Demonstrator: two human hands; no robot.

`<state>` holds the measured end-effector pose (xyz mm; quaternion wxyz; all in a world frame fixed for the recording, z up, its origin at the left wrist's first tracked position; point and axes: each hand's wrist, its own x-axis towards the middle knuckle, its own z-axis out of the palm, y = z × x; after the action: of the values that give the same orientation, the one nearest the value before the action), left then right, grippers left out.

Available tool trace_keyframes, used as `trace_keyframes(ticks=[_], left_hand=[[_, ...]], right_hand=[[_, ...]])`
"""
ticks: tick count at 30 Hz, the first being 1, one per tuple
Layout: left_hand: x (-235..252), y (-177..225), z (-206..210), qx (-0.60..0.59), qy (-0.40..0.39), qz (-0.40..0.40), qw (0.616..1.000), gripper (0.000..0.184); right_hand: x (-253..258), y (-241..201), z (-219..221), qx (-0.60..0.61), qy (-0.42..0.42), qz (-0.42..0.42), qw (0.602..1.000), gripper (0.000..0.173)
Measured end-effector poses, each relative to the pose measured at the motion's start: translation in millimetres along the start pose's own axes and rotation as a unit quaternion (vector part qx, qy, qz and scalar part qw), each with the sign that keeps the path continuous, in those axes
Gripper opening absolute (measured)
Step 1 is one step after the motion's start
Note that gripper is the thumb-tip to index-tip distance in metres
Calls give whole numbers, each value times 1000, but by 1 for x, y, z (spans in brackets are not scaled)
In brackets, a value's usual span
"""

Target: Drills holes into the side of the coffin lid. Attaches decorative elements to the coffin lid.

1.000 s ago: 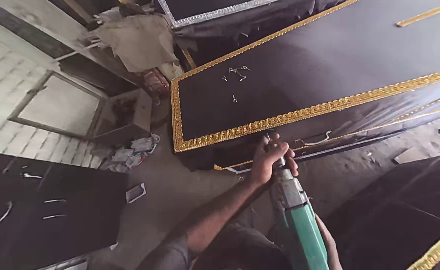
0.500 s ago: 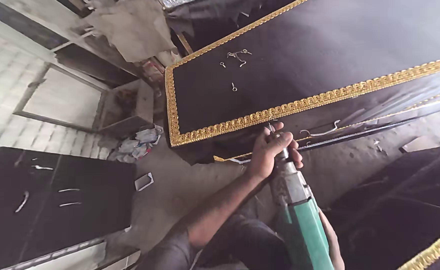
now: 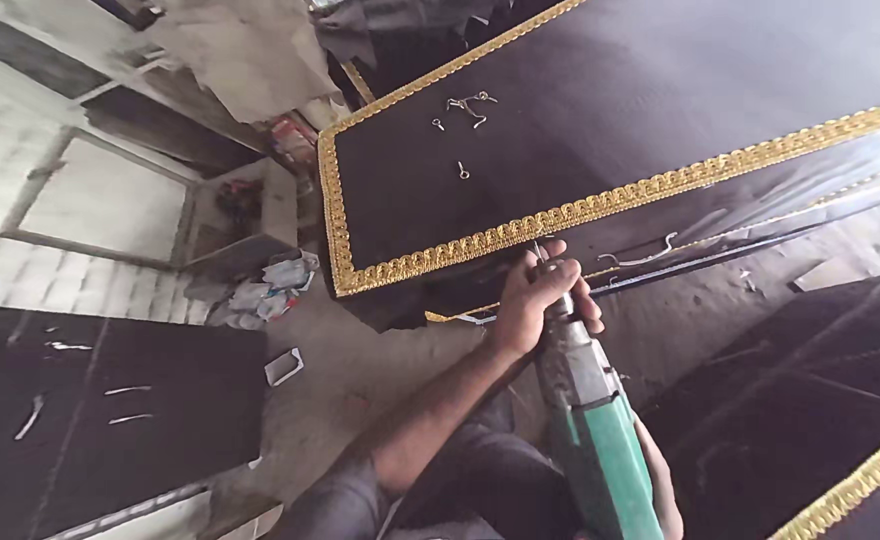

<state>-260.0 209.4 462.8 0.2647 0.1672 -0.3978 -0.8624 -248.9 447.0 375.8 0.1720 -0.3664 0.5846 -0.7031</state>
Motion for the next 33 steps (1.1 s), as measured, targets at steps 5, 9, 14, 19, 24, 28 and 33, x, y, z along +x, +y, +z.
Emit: trace_keyframes(ticks=[5, 9, 14, 19, 24, 28, 33], left_hand=[[0, 2, 1, 2, 2, -6, 1000, 25], [2, 1, 2, -7, -7, -2, 1000, 27], [-25, 27, -18, 287, -86, -49, 953, 82], [-64, 104, -33, 578, -201, 3, 790, 46], [-20, 145, -14, 750, -139, 340, 550, 43], [47, 143, -28, 819, -235, 282, 441, 63], [78, 127, -52, 808, -157, 187, 536, 102]], right_hand=[[17, -27, 9, 35, 26, 23, 999, 95], [16, -27, 6, 10, 32, 10, 999, 101], [25, -54, -3, 52, 37, 59, 996, 106], [24, -50, -10, 85, 29, 77, 993, 105], [16, -42, 0, 87, 22, 69, 994, 110], [17, -44, 7, 69, 38, 50, 996, 104], [5, -20, 6, 69, 26, 43, 996, 103]])
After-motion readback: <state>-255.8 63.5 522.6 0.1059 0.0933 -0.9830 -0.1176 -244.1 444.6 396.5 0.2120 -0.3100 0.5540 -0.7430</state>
